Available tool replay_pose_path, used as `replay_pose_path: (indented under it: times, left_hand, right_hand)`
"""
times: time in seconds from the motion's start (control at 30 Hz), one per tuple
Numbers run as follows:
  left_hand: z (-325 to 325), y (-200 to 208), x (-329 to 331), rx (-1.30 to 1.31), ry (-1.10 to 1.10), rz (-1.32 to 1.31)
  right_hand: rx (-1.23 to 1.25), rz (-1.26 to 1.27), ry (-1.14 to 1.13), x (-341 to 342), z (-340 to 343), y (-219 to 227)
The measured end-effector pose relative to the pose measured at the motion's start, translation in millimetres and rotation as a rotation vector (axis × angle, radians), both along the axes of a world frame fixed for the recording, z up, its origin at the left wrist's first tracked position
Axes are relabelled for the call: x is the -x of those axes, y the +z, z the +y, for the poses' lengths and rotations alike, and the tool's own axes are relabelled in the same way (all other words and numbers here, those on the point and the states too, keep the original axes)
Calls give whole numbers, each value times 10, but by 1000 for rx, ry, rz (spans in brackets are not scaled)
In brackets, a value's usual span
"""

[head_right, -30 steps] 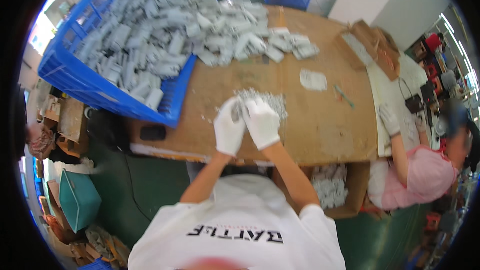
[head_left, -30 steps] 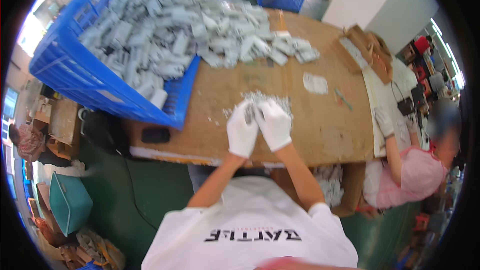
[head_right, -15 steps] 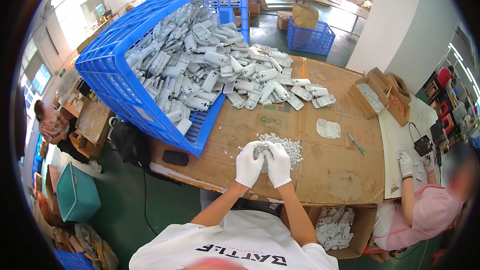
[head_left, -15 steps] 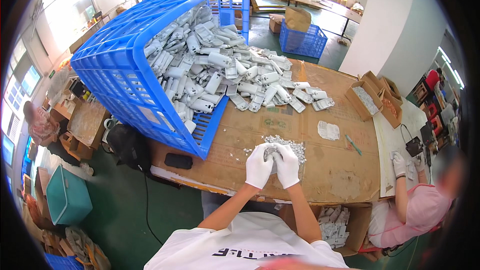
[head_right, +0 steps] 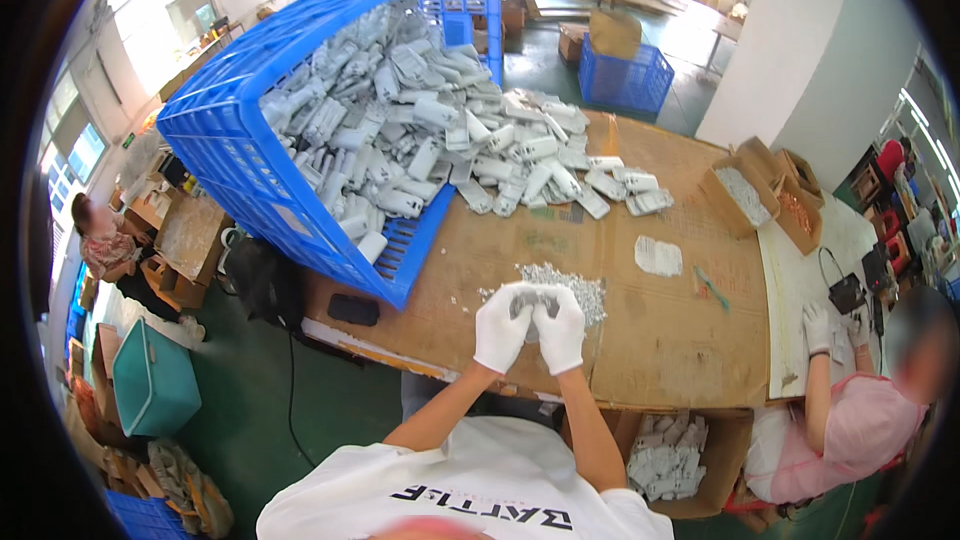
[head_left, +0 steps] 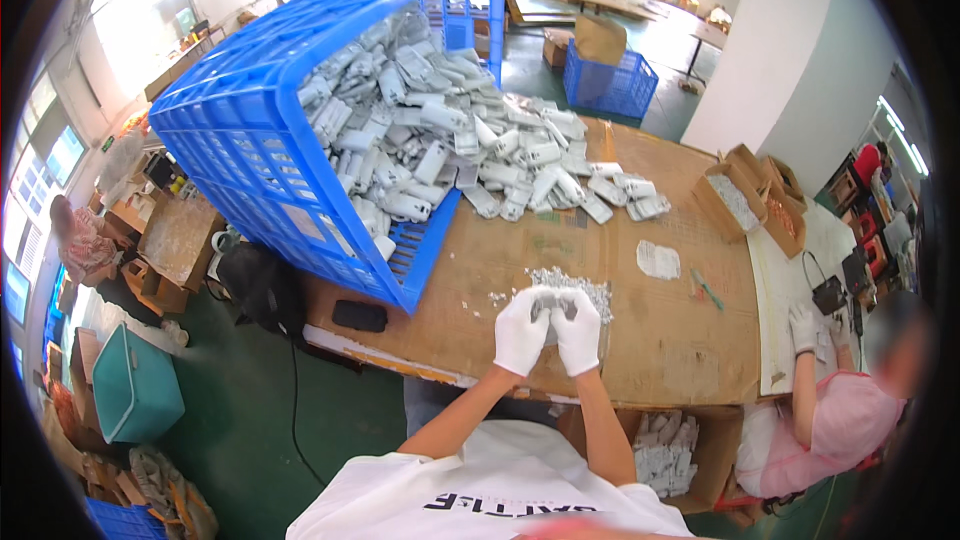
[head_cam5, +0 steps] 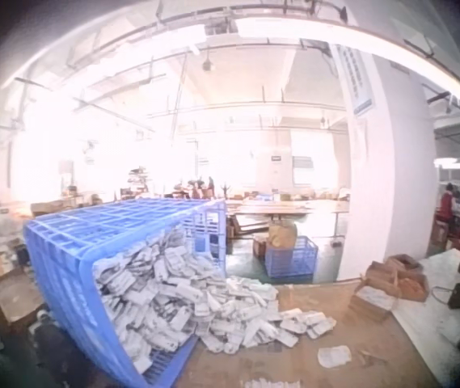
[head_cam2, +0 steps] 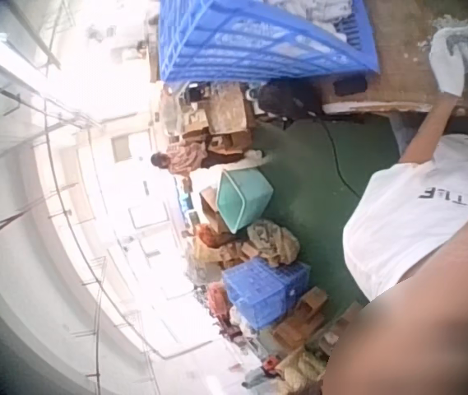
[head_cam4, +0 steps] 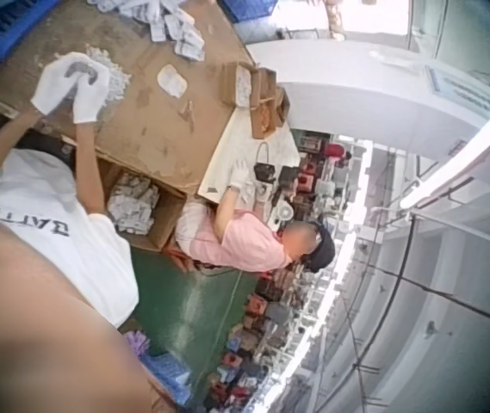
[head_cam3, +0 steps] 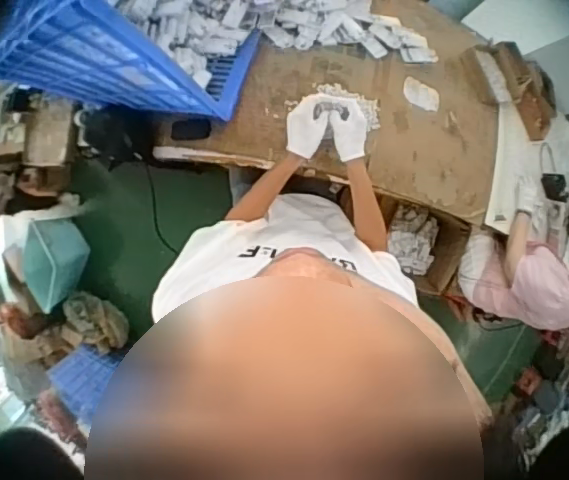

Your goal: The person picks up a remote control casing and presses small white buttons into it by hand. After assembling each unit, the person places the completed housing into a cardboard box.

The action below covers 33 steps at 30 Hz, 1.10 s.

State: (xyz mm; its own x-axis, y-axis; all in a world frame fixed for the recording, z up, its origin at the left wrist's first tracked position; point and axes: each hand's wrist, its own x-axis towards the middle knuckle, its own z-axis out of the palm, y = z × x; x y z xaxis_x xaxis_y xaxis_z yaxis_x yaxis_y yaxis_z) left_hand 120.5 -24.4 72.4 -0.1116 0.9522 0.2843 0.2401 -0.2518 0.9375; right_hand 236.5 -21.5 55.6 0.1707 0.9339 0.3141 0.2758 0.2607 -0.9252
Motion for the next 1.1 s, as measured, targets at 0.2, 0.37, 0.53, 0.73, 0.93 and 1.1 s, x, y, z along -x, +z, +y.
replay_pose_path:
  times: [0.2,0.37,0.53,0.73,0.93,1.1]
  left_hand:
    - [138,132,110,-60,55,69]
    - [80,130,29,-50,77,128]
    - [-33,174,1,13,49,101]
    - [-13,30,-59,-90,79,206]
    - [132,235,-112,-8,-30,254]
    - [577,167,-577,-18,-238,211]
  right_hand:
    - [99,166,85,114,231,161]
    - [196,263,121,57,161,230]
    - [182,256,56,85,101,196]
    - [155,300,9,112,152,21]
    - [64,245,-86,-110,154,-69]
    - [283,186,-60,-579,-61,136]
